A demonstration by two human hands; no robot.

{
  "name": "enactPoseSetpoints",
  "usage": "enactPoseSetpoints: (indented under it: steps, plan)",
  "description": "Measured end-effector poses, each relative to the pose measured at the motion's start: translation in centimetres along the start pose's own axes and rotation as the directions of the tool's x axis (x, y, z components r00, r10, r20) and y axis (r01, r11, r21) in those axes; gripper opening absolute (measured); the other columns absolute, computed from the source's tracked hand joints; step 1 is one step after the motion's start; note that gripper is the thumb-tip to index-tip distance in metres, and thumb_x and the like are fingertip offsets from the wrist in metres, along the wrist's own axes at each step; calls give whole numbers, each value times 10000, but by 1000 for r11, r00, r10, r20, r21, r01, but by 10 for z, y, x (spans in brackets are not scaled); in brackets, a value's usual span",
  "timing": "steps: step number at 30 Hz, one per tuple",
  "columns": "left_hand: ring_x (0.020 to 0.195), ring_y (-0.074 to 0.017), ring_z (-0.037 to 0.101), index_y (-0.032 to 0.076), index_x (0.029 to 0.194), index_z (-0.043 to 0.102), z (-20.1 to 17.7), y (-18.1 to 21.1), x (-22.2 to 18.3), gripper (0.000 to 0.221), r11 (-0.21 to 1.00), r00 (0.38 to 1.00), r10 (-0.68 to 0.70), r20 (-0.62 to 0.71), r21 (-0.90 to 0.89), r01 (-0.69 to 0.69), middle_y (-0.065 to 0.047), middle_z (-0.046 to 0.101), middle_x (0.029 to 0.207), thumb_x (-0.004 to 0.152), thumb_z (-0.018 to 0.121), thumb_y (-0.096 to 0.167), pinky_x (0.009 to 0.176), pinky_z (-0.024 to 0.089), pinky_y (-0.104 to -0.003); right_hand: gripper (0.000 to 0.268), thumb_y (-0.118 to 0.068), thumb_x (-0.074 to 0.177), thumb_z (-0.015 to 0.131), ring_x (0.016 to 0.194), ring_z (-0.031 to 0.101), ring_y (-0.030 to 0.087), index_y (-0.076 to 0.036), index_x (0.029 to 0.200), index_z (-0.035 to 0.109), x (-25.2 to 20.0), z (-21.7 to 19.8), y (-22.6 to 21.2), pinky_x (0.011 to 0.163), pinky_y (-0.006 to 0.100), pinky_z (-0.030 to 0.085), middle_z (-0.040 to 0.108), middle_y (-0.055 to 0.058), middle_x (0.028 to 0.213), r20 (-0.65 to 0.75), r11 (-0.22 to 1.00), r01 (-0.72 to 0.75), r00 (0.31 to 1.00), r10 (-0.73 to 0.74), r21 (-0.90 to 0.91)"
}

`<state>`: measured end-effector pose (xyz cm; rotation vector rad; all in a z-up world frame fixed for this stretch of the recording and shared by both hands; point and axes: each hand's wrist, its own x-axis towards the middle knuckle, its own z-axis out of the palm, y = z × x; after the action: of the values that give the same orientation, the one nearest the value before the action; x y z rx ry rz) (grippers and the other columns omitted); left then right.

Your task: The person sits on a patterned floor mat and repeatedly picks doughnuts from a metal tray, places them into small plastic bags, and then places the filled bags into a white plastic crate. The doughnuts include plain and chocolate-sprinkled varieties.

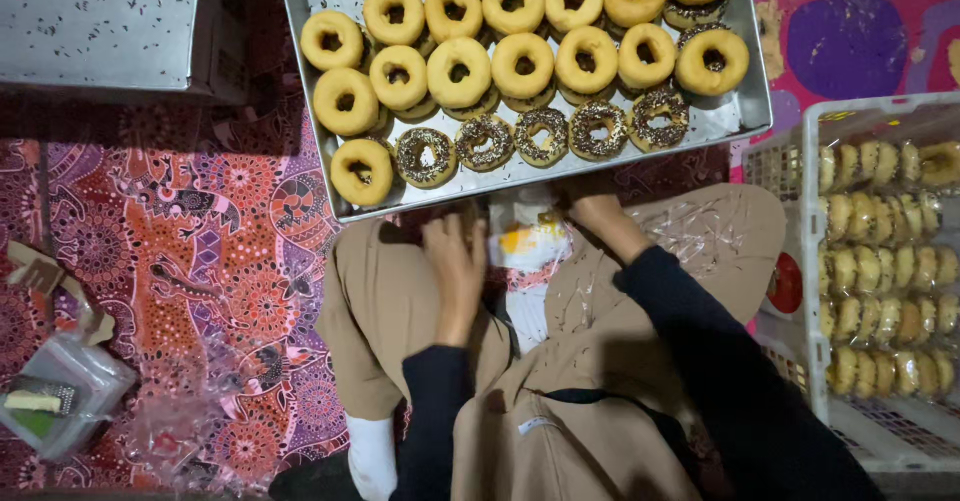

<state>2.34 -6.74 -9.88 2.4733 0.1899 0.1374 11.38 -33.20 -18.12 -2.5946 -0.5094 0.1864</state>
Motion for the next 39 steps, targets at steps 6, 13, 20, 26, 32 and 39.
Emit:
enactPoseSetpoints:
  steps: [6, 13, 20, 26, 32, 39]
  plan:
    - [1054, -256, 676, -53, 1150, 740, 31, 41, -6, 394, 769, 940, 75, 333, -619, 158, -162, 759, 1114, 1022, 674, 314, 955, 520, -394, 194, -207, 823, 798, 892, 645, 232, -87, 957, 726, -65, -116, -87, 859, 410, 444, 687, 57, 904, 51, 979, 196, 980, -193, -52]
    - [895, -134, 724, -19, 1134, 690, -16, 74, -5, 195, 519, 885, 189, 425, -808, 278, -84, 761, 1005, 966, 703, 79, 783, 552, -281, 184, -154, 791, 729, 945, 640, 185, -87, 956, 684, -87, -178, -145, 870, 409, 457, 678, 22, 978, -79, 771, 586, 781, -619, -248]
    - [998, -122, 748, 47, 1296, 580, -92, 117, -30, 245, 686, 993, 82, 79, -727, 2, -105, 809, 1055, 1054, 587, 84, 892, 564, -296, 261, -218, 817, 682, 1086, 651, 220, -89, 1044, 691, -105, -153, -190, 943, 449, 444, 711, 54, 1080, 41, 740, 481, 850, -526, -470]
    - [1219, -223, 683, 90, 1389, 508, -86, 141, -54, 329, 592, 808, 483, -337, -555, -585, -111, 609, 1419, 1070, 588, 107, 992, 579, -396, 640, -284, 886, 639, 1347, 510, 380, -87, 1468, 462, -68, -156, -219, 1133, 711, 152, 582, 179, 1461, -241, 855, 320, 866, -438, -408]
    - [1163, -265, 641, 66, 1329, 584, -111, 39, -14, 455, -529, 927, -332, 177, -848, -28, -152, 600, 1347, 971, 614, 345, 1043, 492, -419, 692, -392, 871, 738, 1397, 474, 340, -223, 1501, 507, -21, -141, -275, 1192, 687, 81, 585, 89, 1386, 11, 728, 611, 764, -645, 312]
    - [1115, -279, 614, 83, 1089, 620, -155, -102, -26, 204, -674, 791, -591, 155, -634, -379, -152, 649, 1130, 973, 675, 241, 1023, 524, -488, 503, -119, 696, 733, 877, 694, 324, -143, 1198, 719, 156, -114, -277, 669, 438, 553, 661, 119, 967, 59, 603, 791, 610, -790, -107]
